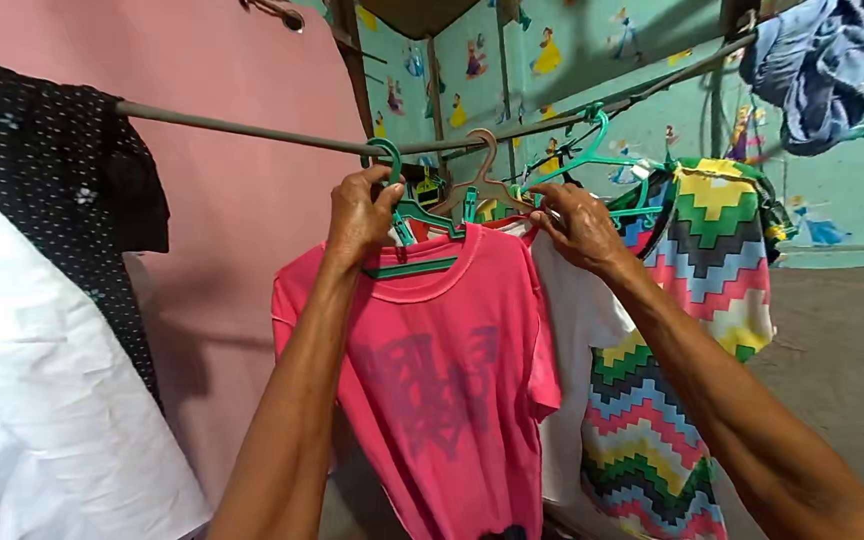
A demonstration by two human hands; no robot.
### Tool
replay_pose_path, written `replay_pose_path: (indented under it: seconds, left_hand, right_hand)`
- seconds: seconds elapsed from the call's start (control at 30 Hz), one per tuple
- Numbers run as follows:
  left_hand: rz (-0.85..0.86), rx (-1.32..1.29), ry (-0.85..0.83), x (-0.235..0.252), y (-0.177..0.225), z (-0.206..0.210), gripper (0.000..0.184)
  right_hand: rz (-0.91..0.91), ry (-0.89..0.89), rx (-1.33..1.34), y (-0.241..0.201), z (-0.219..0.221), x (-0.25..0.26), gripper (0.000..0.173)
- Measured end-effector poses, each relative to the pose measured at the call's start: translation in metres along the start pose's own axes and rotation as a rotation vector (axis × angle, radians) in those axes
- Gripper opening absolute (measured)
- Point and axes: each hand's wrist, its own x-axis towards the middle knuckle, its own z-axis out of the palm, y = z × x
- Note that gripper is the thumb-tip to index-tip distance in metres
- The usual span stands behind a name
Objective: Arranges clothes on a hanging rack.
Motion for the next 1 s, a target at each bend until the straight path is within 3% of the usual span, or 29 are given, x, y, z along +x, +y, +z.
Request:
replay_pose_path:
  seconds: [0.23,0.43,0.57,0.63,0.73,0.83,1.0]
  left_hand:
    - [-0.014,0.0,-0.055,-0.011,0.009,-0.012,0.027]
    - [-0.049,-0.032,-0.107,-0.011,0.011,-0.021,0.026]
    - [-0.07,-0.072,-0.171,-0.007,0.016,-0.027,0.024]
    - [-0.085,-0.08,-0.195,-0.006,0.019,-0.031,0.023]
    - [-0.09,-0.094,-0.219,-0.003,0.016,-0.036,0.022]
    - [-0.127,-0.086,-0.283,0.0,0.019,-0.042,0.023]
    - [-0.115,-0.148,-0.355,0.005,0.019,-0.047,0.02]
  right_hand:
    - [-0.085,0.188,-0.142,-0.065,-0.011,-0.015,0.029]
    - [-0.257,0.136,-0.013,-0.13,-0.008,-0.02,0.017]
    - [-0.396,0.094,-0.002,-0.172,0.024,-0.013,0.034]
    - [-0.443,0.199,-0.092,-0.181,0.042,-0.001,0.039]
    - [-0.486,0.31,-0.167,-0.188,0.057,0.013,0.03]
    - [-0.531,0.306,-0.203,-0.187,0.057,0.019,0.019]
    - [-0.613,0.292,-0.273,-0.184,0.053,0.024,0.023]
